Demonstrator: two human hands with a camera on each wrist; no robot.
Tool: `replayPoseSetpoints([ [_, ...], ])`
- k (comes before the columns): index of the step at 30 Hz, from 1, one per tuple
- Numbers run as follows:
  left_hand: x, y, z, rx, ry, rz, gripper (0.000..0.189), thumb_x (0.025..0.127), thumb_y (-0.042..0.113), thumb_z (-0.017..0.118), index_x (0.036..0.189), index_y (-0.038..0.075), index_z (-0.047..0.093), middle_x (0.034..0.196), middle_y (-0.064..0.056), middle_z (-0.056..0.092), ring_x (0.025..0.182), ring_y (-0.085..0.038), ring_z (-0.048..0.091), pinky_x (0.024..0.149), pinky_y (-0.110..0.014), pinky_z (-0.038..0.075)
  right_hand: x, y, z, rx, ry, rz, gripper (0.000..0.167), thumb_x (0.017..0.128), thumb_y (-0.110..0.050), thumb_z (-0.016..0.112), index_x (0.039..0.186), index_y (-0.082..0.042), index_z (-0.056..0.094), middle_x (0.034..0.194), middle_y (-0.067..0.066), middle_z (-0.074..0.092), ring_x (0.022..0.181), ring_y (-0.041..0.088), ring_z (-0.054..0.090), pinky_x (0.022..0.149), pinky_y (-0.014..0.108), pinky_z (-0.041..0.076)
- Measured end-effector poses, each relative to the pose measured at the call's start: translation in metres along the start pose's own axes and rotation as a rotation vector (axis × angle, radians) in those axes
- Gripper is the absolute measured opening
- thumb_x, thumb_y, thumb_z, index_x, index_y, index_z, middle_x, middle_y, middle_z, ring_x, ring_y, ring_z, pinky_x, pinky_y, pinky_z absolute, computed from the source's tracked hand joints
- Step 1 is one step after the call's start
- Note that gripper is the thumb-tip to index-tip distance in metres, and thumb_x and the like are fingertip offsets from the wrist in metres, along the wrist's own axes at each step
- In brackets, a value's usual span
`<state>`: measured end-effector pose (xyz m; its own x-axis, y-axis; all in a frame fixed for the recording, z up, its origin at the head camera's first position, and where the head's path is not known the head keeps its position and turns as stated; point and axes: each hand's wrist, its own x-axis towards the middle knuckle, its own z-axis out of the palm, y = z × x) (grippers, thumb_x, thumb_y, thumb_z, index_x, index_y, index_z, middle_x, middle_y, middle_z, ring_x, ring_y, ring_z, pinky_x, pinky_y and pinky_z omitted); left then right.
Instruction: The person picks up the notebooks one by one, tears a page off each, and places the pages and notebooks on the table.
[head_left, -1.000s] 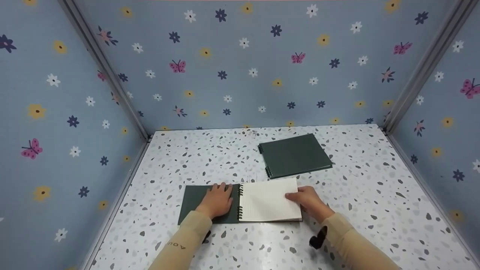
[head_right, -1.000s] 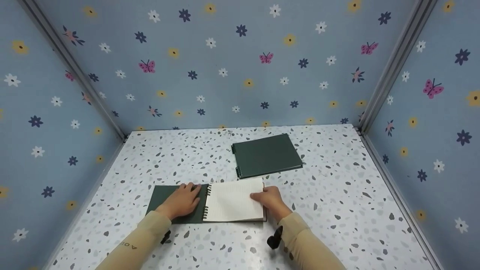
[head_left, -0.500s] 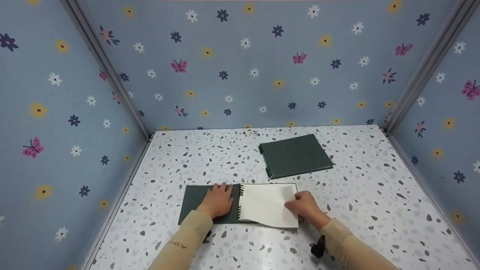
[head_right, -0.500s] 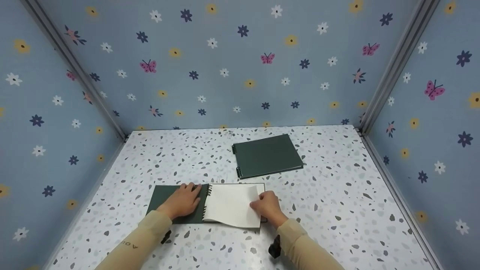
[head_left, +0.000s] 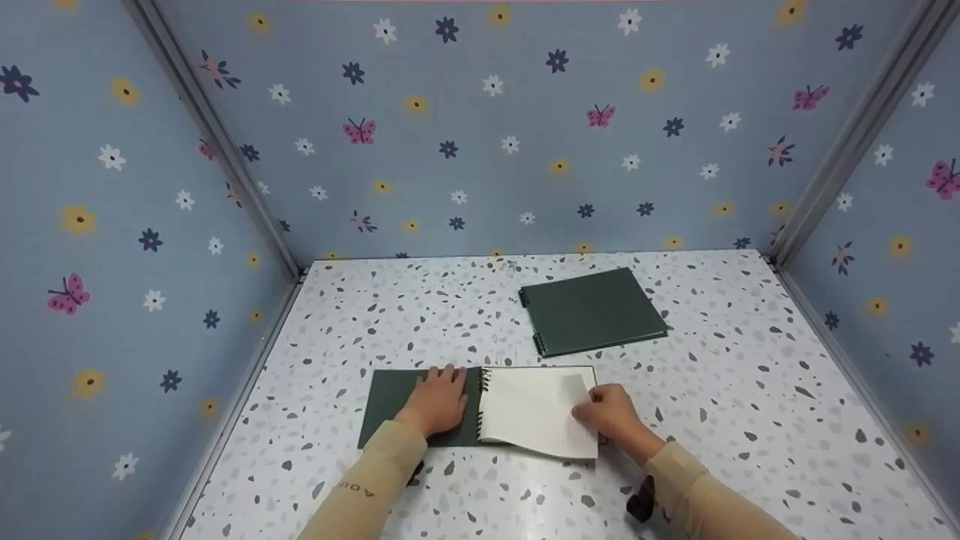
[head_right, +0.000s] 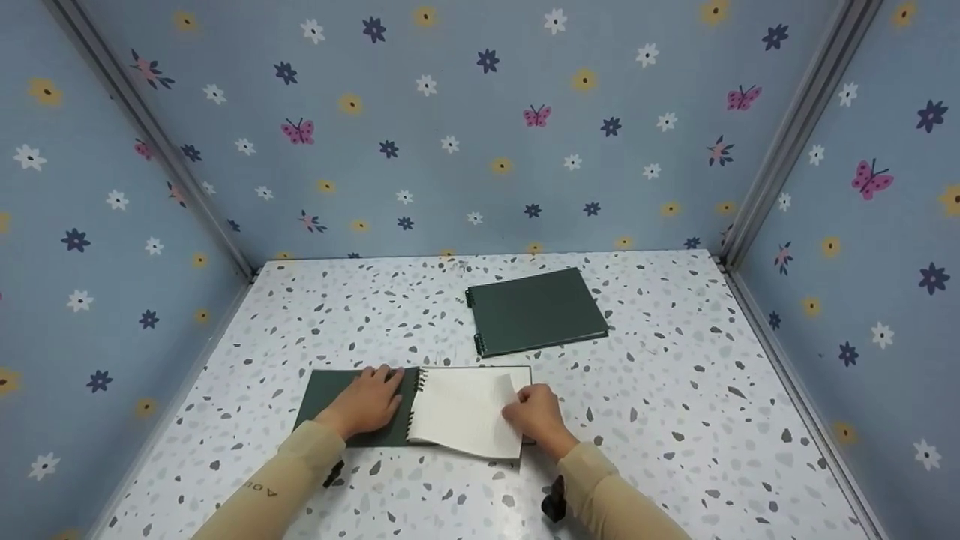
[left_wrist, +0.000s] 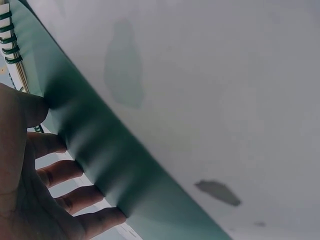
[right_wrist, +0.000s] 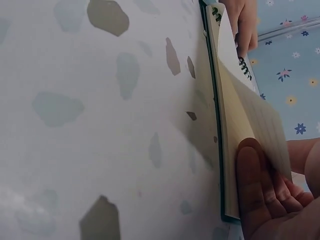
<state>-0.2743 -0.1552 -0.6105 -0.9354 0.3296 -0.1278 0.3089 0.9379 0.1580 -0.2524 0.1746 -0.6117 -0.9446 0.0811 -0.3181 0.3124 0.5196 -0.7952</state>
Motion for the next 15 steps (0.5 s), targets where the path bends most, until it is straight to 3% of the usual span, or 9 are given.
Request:
replayPoseSetpoints([
  [6, -0.0009, -0.0013, -0.0001, -0.019, 0.000, 0.001, 0.056, 0.114, 0.029, 0.053, 0.162, 0.001, 0.049, 0.163, -0.023, 0.051, 0.148, -0.049, 0.049, 0.119, -0.070, 0.045, -0.0031, 0.0005, 0.0019, 0.015, 0.004, -0.018, 0.012, 0.082, -0.004, 0.075, 0.075, -0.007, 0.066, 0.070, 0.001, 0.057, 0.061, 0.015, 0.053, 0.051, 0.026, 0.043],
  [15, -0.0014, -0.0020, -0.0002, -0.045, 0.003, 0.007, 0.056, 0.114, 0.027, 0.052, 0.163, 0.000, 0.047, 0.164, -0.025, 0.048, 0.149, -0.051, 0.047, 0.120, -0.072, 0.042, -0.0062, 0.0094, -0.0069, 0.042, 0.003, -0.031, 0.013, 0.081, -0.002, 0.075, 0.073, -0.005, 0.065, 0.069, 0.001, 0.057, 0.061, 0.015, 0.054, 0.053, 0.025, 0.045],
])
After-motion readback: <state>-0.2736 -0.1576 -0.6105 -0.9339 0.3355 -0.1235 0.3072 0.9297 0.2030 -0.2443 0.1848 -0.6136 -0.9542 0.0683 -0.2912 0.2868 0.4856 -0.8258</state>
